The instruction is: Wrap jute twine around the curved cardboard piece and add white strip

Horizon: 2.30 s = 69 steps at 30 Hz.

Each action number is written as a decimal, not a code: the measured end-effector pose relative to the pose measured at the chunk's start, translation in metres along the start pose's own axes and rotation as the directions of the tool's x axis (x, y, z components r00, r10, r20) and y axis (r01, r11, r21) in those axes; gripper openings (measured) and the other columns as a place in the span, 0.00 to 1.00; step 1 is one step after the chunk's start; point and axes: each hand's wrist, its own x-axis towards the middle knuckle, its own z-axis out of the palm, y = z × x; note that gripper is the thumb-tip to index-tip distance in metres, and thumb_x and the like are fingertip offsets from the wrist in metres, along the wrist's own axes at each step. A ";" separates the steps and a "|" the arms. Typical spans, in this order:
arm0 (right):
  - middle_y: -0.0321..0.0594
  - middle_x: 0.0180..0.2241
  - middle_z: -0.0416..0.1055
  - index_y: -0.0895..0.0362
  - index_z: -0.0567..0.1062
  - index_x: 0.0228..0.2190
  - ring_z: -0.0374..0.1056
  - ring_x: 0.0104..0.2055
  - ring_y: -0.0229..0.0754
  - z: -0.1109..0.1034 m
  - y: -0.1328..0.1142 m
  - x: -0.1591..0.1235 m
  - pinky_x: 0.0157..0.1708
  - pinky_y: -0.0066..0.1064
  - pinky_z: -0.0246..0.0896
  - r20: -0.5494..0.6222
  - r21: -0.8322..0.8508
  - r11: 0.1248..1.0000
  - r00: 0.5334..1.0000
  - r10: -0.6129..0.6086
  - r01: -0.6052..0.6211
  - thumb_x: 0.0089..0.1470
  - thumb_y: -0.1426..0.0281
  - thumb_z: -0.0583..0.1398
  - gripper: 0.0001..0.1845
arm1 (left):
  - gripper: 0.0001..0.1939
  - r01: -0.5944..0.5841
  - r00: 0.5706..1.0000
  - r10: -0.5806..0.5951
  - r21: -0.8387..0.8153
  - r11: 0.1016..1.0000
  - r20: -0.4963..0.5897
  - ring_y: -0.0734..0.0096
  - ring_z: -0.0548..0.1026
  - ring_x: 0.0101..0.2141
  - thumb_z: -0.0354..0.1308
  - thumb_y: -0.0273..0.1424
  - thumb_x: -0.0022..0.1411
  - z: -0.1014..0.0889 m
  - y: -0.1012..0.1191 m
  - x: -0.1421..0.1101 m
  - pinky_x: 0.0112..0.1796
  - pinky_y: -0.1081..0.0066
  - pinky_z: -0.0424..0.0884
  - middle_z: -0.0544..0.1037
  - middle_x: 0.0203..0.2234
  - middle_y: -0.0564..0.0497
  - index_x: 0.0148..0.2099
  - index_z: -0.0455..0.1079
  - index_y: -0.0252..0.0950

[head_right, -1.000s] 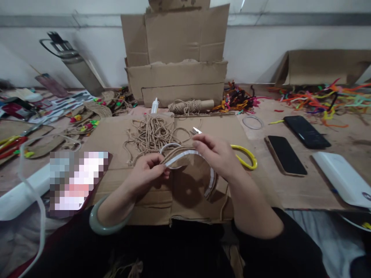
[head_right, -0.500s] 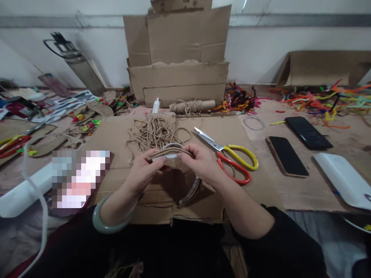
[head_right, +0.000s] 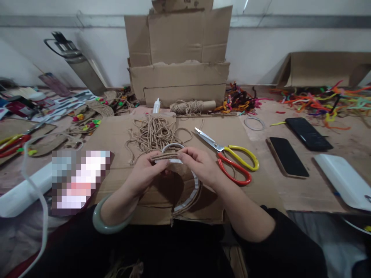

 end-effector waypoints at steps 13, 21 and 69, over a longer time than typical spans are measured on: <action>0.30 0.20 0.61 0.57 0.71 0.24 0.55 0.23 0.32 -0.007 0.005 0.005 0.24 0.26 0.51 -0.032 0.063 0.998 0.999 0.033 -0.031 0.45 0.64 0.60 0.08 | 0.08 -0.004 1.000 0.003 -0.081 0.997 -0.008 0.79 0.70 0.19 0.61 0.32 0.49 -0.001 0.000 0.003 0.23 0.78 0.66 0.73 0.16 0.55 0.27 0.70 0.32; 0.29 0.19 0.62 0.54 0.67 0.24 0.58 0.22 0.35 -0.050 0.022 0.030 0.24 0.27 0.55 -0.449 0.446 0.891 0.882 0.145 0.081 0.39 0.61 0.63 0.12 | 0.15 0.043 0.998 -0.053 -0.242 0.969 -0.036 0.78 0.73 0.21 0.64 0.36 0.46 -0.002 0.001 0.004 0.23 0.79 0.66 0.76 0.22 0.53 0.35 0.70 0.33; 0.30 0.21 0.59 0.57 0.68 0.25 0.53 0.23 0.32 0.004 0.010 0.008 0.23 0.26 0.49 0.074 0.214 0.974 0.996 0.058 -0.073 0.47 0.57 0.60 0.15 | 0.14 0.037 0.987 0.004 -0.251 0.967 0.161 0.77 0.71 0.21 0.63 0.41 0.49 0.001 0.003 -0.003 0.25 0.76 0.67 0.74 0.19 0.54 0.27 0.69 0.34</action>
